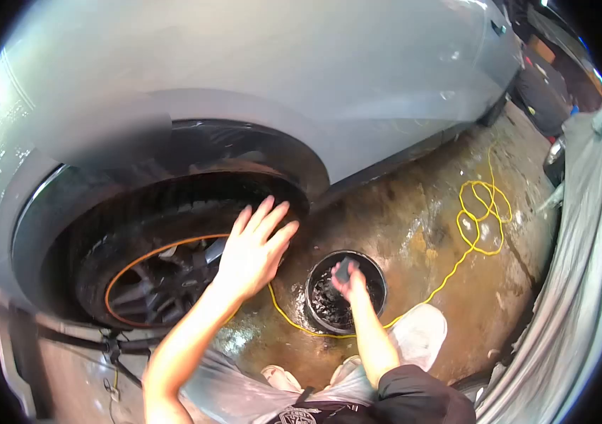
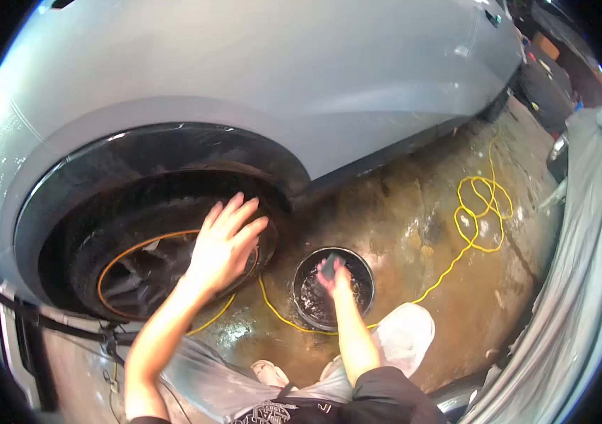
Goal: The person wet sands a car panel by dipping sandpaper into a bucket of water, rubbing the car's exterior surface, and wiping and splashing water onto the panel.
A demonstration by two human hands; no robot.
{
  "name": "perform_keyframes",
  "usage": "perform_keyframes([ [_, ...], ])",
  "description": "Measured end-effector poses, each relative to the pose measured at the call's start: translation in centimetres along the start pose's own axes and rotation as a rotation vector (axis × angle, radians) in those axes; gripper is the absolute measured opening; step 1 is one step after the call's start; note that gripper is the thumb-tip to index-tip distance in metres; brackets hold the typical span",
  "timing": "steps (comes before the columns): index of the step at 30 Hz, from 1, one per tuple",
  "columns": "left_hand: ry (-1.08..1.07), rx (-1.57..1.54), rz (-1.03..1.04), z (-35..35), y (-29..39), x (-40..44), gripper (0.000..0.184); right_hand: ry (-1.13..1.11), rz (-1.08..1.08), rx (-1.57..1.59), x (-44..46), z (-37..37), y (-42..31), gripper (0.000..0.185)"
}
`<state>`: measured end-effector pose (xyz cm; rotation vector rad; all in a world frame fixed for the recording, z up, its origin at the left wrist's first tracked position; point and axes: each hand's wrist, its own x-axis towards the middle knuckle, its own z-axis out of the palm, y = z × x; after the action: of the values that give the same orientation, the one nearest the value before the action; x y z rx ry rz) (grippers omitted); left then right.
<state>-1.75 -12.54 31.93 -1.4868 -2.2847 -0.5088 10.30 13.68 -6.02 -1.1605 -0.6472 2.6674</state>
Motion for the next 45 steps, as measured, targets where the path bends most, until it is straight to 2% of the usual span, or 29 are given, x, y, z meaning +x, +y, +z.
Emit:
perform_keyframes([
  [3, 0.12, 0.251, 0.062, -3.8, 0.1, 5.6, 0.06, -0.204, -0.435, -0.287, -8.4, 14.6, -10.0, 0.031],
  [6, 0.187, 0.449, 0.021, -6.5, -2.3, 7.3, 0.074, -0.293, -0.972, -0.827, -14.7, 26.0, -16.9, 0.026],
  [7, 0.231, 0.512, 0.028, -7.3, -2.6, 6.8, 0.076, -0.365, -1.245, -0.831, -17.6, 30.2, -17.4, 0.021],
  [8, 0.249, 0.46, -0.097, -8.7, -2.4, 5.7, 0.079, -0.357, -1.43, -0.841, -19.0, 33.4, -17.5, 0.021],
  [9, 0.268, 0.563, -0.206, -10.1, -3.0, 4.6, 0.077, -0.342, -1.79, -0.92, -21.4, 36.9, -17.0, 0.022],
  [10, 0.374, 0.602, -0.32, -11.0, -3.5, 3.2, 0.077, -0.38, -1.609, -0.875, -24.7, 39.8, -15.6, 0.021],
  [11, 0.486, 0.636, -0.432, -11.5, -4.0, 2.0, 0.077, -0.567, -1.674, -0.772, -24.9, 42.7, -14.6, 0.02],
  [12, 0.511, 0.696, -0.481, -11.1, -4.6, 1.1, 0.077, -0.657, -2.094, -0.777, -25.3, 45.9, -14.1, 0.022],
  [13, 0.532, 0.753, -0.533, -10.3, -5.0, 0.2, 0.078, -0.658, -2.158, -0.814, -26.7, 48.1, -12.5, 0.022],
  [15, 0.589, 0.472, -0.522, -7.4, -3.6, -0.9, 0.078, -0.481, -2.326, -0.82, -28.4, 50.9, -10.1, 0.02],
  [17, 0.645, 0.3, -0.355, -3.4, -2.7, -3.0, 0.063, -0.513, -2.399, -0.751, -28.2, 50.8, -11.0, 0.022],
  [18, 0.602, 0.267, -0.283, -2.2, -2.1, -4.3, 0.054, -0.507, -2.384, -0.771, -27.2, 49.6, -12.0, 0.022],
  [21, 0.467, -0.118, -0.129, 1.5, -2.1, -6.8, 0.032, -0.239, -2.398, -0.909, -23.5, 45.4, -14.4, 0.025],
  [22, 0.38, -0.176, -0.152, 2.8, -2.5, -7.8, 0.023, -0.275, -2.434, -0.87, -24.8, 46.6, -13.8, 0.026],
  [23, 0.302, -0.233, -0.188, 4.1, -3.1, -8.7, 0.017, -0.476, -2.459, -0.742, -25.6, 48.8, -12.8, 0.027],
  [24, 0.251, -0.285, -0.25, 5.0, -3.7, -8.8, 0.015, -0.564, -2.536, -0.724, -27.8, 51.3, -11.0, 0.026],
  [25, 0.19, -0.343, -0.321, 5.8, -3.8, -9.2, 0.014, -0.537, -2.571, -0.717, -29.1, 53.6, -9.2, 0.016],
  [27, 0.143, -0.387, -0.349, 6.5, -4.3, -9.5, 0.014, -0.499, -2.603, -0.711, -30.4, 55.3, -8.1, 0.016],
  [30, 0.097, -0.412, -0.391, 6.1, -5.2, -10.5, 0.016, -0.562, -2.485, -0.676, -26.5, 50.7, -12.3, 0.024],
  [31, 0.084, -0.422, -0.429, 6.2, -5.2, -10.7, 0.017, -0.424, -2.434, -0.775, -24.8, 48.1, -14.3, 0.024],
  [33, 0.054, -0.456, -0.437, 7.1, -5.4, -10.7, 0.018, -0.301, -2.387, -0.824, -24.2, 47.3, -14.6, 0.023],
  [35, 0.019, -0.477, -0.45, 7.5, -5.2, -10.5, 0.019, -0.521, -2.497, -0.727, -27.7, 51.8, -11.7, 0.021],
  [37, -0.074, -0.5, -0.439, 7.9, -4.0, -9.6, 0.02, -0.554, -2.637, -0.741, -30.3, 55.4, -9.6, 0.017],
  [39, -0.105, -0.554, -0.393, 9.1, -3.4, -9.6, 0.02, -0.586, -2.623, -0.759, -29.9, 54.5, -10.2, 0.02],
  [41, -0.134, -0.585, -0.363, 9.1, -3.4, -9.1, 0.02, -0.598, -2.381, -0.731, -26.5, 50.2, -13.1, 0.023],
  [42, -0.157, -0.571, -0.399, 8.7, -3.5, -9.2, 0.02, -0.4, -2.403, -0.834, -24.3, 47.4, -15.2, 0.026],
  [43, -0.153, -0.574, -0.399, 8.7, -3.6, -8.9, 0.02, -0.267, -2.301, -0.851, -24.4, 46.6, -14.7, 0.025],
  [45, -0.13, -0.538, -0.413, 8.8, -3.9, -8.5, 0.02, -0.481, -2.258, -0.649, -25.6, 49.3, -12.8, 0.024],
])
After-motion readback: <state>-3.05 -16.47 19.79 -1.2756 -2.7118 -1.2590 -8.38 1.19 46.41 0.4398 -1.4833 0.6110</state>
